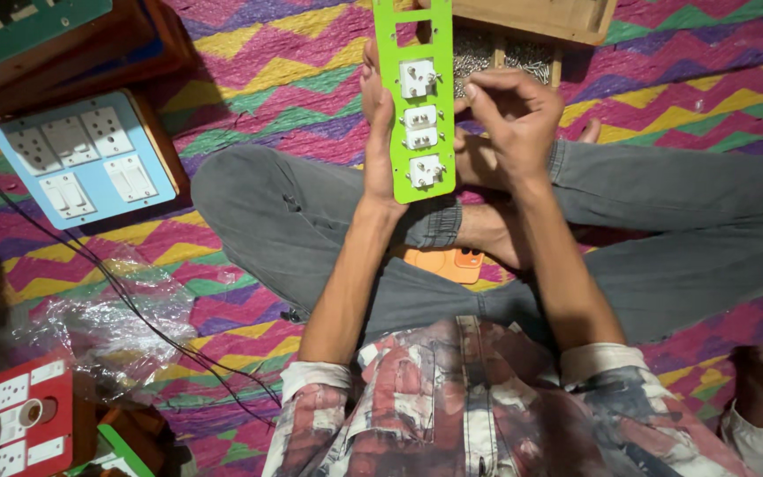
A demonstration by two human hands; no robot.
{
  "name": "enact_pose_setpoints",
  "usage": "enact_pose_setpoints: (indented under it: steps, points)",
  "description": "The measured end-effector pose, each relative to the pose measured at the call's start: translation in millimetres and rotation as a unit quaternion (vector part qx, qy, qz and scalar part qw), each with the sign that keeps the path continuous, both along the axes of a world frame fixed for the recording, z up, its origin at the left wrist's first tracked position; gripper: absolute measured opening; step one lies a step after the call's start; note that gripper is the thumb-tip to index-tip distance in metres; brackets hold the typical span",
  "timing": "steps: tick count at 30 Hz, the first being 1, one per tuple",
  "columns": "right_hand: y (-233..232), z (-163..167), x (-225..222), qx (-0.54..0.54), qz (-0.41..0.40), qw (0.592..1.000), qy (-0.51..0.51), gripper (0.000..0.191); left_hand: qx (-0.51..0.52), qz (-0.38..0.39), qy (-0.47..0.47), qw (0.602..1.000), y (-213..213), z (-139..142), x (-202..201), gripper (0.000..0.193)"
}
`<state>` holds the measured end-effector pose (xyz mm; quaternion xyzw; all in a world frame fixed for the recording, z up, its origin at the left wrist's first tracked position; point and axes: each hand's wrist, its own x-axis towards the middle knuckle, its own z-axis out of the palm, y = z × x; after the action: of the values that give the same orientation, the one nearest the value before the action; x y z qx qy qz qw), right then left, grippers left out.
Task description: The person sits cross-legged on a floor mat and assembles electrical switch and socket plates, fitting white switch and socket modules into a green plastic faceplate frame. They take small screws from a wooden compartment box, position the modules, and press them into place, working on the plate held in their lap.
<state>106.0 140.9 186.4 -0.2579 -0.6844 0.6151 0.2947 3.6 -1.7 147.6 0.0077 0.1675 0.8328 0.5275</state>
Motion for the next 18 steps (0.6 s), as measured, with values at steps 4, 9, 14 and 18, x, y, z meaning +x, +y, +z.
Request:
enact_pose_setpoints:
  steps: [4, 9, 14, 18]
  points:
    - [-12.2, 16.2, -12.9, -0.005, -0.001, 1.0, -0.019, 0.017, -0.006, 0.002, -0.001, 1.0, 0.2, -3.8, 1.8, 0.069]
    - [-15.2, 27.1, -21.0, 0.181, 0.024, 0.982, -0.046, 0.014, 0.007, 0.007, -0.02, 1.0, 2.1, -8.0, 2.1, 0.061]
    - [-17.1, 24.3, -23.9, 0.152, 0.006, 0.986, -0.067, 0.015, 0.017, 0.006, -0.024, 1.0, 2.3, -10.0, 3.2, 0.059]
    - [-18.1, 21.4, -22.8, 0.167, 0.005, 0.984, -0.059, 0.015, 0.015, 0.008, -0.033, 0.999, 1.3, -9.7, 5.2, 0.057]
